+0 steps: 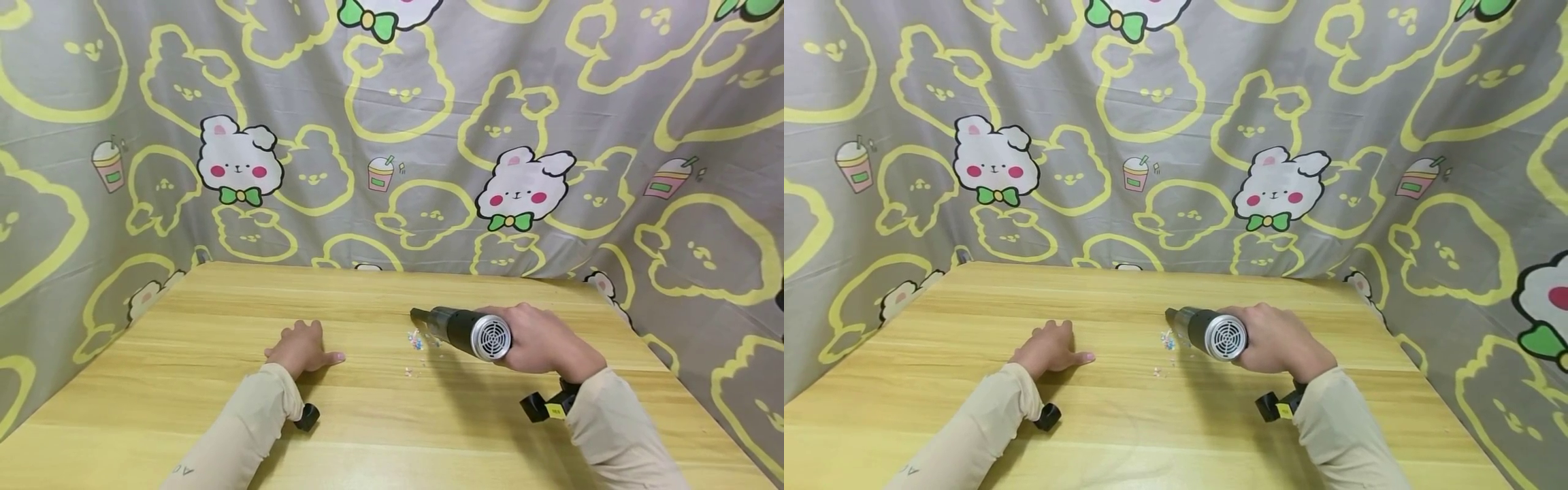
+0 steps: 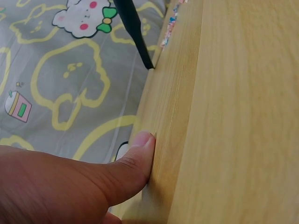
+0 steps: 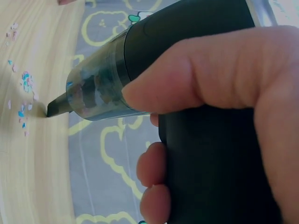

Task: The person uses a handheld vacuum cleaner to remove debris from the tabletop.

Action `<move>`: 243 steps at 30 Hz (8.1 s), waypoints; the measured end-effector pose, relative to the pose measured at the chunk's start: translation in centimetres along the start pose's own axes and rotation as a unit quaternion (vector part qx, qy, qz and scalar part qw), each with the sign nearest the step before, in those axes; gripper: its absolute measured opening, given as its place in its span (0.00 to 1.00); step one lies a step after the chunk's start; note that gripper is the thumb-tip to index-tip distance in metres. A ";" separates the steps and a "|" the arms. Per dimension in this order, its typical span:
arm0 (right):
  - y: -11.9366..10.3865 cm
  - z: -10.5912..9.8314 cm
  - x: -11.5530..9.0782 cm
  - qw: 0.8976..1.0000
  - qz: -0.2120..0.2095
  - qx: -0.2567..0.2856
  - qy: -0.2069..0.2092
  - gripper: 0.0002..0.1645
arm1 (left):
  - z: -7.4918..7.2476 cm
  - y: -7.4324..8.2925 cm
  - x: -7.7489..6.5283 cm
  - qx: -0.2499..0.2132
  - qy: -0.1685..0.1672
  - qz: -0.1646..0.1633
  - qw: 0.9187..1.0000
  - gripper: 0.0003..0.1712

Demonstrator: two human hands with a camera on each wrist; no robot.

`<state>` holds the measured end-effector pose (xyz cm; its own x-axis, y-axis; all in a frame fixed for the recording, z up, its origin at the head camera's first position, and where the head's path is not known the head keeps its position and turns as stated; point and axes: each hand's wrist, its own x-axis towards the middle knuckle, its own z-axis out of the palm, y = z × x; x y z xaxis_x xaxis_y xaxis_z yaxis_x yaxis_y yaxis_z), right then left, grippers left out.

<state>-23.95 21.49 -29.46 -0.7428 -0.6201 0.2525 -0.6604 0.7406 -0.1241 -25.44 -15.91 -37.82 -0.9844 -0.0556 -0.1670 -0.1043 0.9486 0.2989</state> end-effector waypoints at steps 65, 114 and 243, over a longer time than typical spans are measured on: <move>0.2 -2.5 -1.6 0.993 -0.066 0.066 -0.074 0.24 | 0.0 0.0 -0.1 0.010 -0.005 0.002 1.000 0.52; -0.5 -2.2 -1.4 0.990 -0.091 0.078 -0.073 0.24 | 0.1 0.0 0.1 0.009 -0.003 -0.002 1.000 0.53; 0.3 -3.8 -2.6 0.987 -0.088 0.096 -0.099 0.21 | 0.2 -0.1 0.3 0.008 -0.006 -0.003 1.000 0.53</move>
<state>-21.76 24.33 -26.50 -0.6094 -0.7869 0.0966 -0.7753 0.5661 -0.2800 -25.67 -15.94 -38.05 -0.9821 -0.0576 -0.1792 -0.1074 0.9534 0.2820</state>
